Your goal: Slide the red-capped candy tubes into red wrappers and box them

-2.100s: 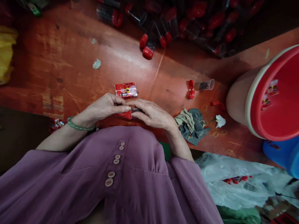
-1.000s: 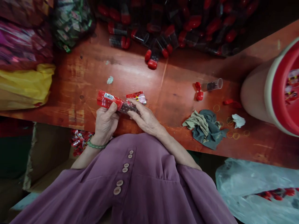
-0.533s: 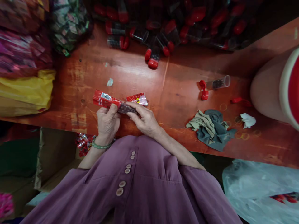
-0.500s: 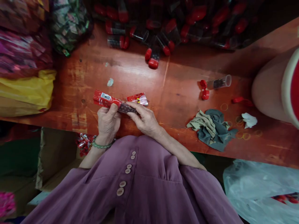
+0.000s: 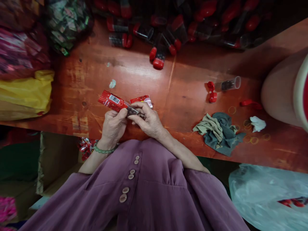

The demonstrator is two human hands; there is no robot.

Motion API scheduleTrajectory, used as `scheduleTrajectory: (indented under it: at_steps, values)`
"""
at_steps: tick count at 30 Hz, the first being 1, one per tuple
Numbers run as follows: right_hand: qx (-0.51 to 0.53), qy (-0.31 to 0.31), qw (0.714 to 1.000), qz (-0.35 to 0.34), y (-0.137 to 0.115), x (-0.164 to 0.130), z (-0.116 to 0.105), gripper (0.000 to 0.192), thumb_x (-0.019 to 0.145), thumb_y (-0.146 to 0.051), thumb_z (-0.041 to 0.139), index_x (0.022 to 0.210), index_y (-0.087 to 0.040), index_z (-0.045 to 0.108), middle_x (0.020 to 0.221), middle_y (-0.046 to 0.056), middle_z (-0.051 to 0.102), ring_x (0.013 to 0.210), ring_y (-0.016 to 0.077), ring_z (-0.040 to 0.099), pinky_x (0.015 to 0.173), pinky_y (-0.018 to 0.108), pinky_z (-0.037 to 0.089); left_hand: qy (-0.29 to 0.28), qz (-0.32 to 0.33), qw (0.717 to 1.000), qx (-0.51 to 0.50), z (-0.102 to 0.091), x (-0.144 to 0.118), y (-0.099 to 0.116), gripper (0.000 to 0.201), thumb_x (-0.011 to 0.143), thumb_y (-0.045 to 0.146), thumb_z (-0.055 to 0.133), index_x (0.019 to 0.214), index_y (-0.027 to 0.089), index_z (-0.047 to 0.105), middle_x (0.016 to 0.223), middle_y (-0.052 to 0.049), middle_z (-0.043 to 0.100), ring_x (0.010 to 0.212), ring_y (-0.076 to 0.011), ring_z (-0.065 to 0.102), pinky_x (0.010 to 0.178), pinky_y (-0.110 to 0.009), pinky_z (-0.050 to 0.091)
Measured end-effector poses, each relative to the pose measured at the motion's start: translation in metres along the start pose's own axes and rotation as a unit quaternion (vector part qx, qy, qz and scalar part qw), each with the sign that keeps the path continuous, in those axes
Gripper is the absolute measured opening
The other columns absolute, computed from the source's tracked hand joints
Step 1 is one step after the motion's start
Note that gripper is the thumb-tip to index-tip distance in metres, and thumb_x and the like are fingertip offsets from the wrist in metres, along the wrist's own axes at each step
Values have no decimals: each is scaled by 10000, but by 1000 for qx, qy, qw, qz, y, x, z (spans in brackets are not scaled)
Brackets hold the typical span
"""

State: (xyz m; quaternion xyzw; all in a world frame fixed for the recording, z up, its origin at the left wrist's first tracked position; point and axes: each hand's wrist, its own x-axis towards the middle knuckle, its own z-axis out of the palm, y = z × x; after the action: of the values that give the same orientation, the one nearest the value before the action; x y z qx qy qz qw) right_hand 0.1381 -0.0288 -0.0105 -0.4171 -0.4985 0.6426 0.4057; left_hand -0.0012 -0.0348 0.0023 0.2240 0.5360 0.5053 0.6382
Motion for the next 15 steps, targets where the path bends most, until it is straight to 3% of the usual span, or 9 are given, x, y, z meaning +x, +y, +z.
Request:
scheduleTrajectory:
  at_steps: [4, 9, 15]
  values:
    - [50, -28, 998, 1, 2, 0, -3, 356, 865, -422, 706, 1104, -224, 532, 854, -41, 644, 613, 58, 633, 606, 200, 562, -32, -5, 999, -8, -6, -4, 0, 305, 621, 437, 894, 728, 179, 770, 733, -12, 758, 676, -136, 678, 740, -265, 556]
    - [97, -39, 995, 8, -1, 3, 1, 312, 869, -376, 707, 1081, -232, 528, 862, -47, 647, 587, 47, 623, 600, 193, 554, 38, 46, 995, -86, -7, -7, 1, 335, 595, 446, 913, 759, 192, 768, 771, -5, 766, 707, -136, 703, 793, -271, 560]
    - [-12, -30, 999, -3, 7, 0, 3, 343, 884, -322, 685, 1168, -255, 505, 878, -36, 663, 625, 68, 627, 625, 217, 565, 68, 30, 993, -96, -2, -4, -3, 314, 560, 403, 933, 709, 188, 759, 695, 23, 748, 633, -101, 673, 718, -232, 542]
